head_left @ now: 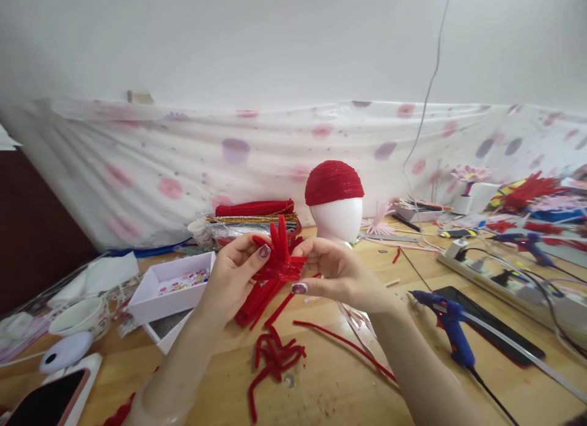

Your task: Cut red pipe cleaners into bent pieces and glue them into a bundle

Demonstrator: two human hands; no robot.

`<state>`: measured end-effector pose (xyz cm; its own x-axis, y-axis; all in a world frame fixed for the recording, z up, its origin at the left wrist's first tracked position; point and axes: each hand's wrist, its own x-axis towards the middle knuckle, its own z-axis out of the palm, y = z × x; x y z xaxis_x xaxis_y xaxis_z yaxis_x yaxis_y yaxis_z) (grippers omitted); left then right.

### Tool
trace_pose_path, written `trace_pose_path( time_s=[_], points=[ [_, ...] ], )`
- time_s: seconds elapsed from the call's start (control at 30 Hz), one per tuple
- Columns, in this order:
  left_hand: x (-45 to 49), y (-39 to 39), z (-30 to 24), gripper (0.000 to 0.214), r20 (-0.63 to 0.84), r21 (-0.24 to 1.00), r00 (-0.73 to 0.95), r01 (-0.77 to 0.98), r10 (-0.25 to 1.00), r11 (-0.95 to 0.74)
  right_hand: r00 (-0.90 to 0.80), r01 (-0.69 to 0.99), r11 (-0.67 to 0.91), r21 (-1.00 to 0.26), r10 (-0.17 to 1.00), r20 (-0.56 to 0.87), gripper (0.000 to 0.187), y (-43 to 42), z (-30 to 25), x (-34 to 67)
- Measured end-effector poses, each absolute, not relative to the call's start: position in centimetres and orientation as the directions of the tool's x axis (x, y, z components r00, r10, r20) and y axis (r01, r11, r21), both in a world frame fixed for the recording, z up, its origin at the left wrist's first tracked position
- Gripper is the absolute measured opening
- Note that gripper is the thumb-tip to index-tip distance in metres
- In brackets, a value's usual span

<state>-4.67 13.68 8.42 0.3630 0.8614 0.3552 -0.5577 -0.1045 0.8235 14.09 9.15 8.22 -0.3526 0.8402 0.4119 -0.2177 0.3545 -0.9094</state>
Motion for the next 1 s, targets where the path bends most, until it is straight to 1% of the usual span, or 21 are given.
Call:
trace_pose_path(
  time_s=[0.2, 0.27, 0.33, 0.4, 0.47, 0.53, 0.67, 0.83, 1.0],
  points=[
    [-4.1, 13.6, 8.3, 0.024, 0.398, 0.8, 0.246, -0.564, 0.884, -0.203, -0.263, -0.08, 0.496, -0.865, 0.826, 0.498, 0.02, 8.9, 8.5, 13.8],
    [-4.0, 13.5, 8.2, 0.023, 0.409, 0.787, 0.203, -0.573, 0.89, -0.23, -0.246, -0.052, 0.521, -0.852, 0.82, 0.516, 0.017, 8.9, 8.5, 13.7],
    [-3.9, 13.4, 8.1, 0.023, 0.42, 0.777, 0.158, -0.571, 0.894, -0.264, -0.254, -0.076, 0.514, -0.854, 0.818, 0.516, 0.02, 8.9, 8.5, 13.7],
    [-3.8, 13.4, 8.1, 0.024, 0.427, 0.778, 0.121, -0.555, 0.896, -0.295, -0.283, -0.148, 0.475, -0.868, 0.82, 0.497, 0.024, 9.0, 8.5, 13.8],
    [-3.7, 13.4, 8.1, 0.025, 0.429, 0.783, 0.106, -0.538, 0.897, -0.311, -0.303, -0.201, 0.431, -0.88, 0.826, 0.474, 0.021, 9.0, 8.6, 13.9],
    [-3.7, 13.4, 8.1, 0.026, 0.428, 0.785, 0.102, -0.534, 0.898, -0.314, -0.298, -0.196, 0.421, -0.886, 0.835, 0.463, 0.018, 9.0, 8.8, 14.0],
    [-3.6, 13.4, 8.1, 0.029, 0.426, 0.783, 0.089, -0.536, 0.9, -0.317, -0.278, -0.166, 0.437, -0.884, 0.84, 0.467, 0.023, 9.0, 9.1, 14.2],
    [-3.6, 13.4, 8.2, 0.029, 0.426, 0.776, 0.054, -0.535, 0.903, -0.334, -0.295, -0.181, 0.396, -0.9, 0.851, 0.434, 0.023, 9.1, 9.1, 14.4],
    [-3.7, 13.4, 7.9, 0.029, 0.435, 0.792, 0.063, -0.502, 0.898, -0.348, -0.273, -0.149, 0.42, -0.895, 0.853, 0.445, 0.02, 9.3, 8.9, 14.5]
  ],
)
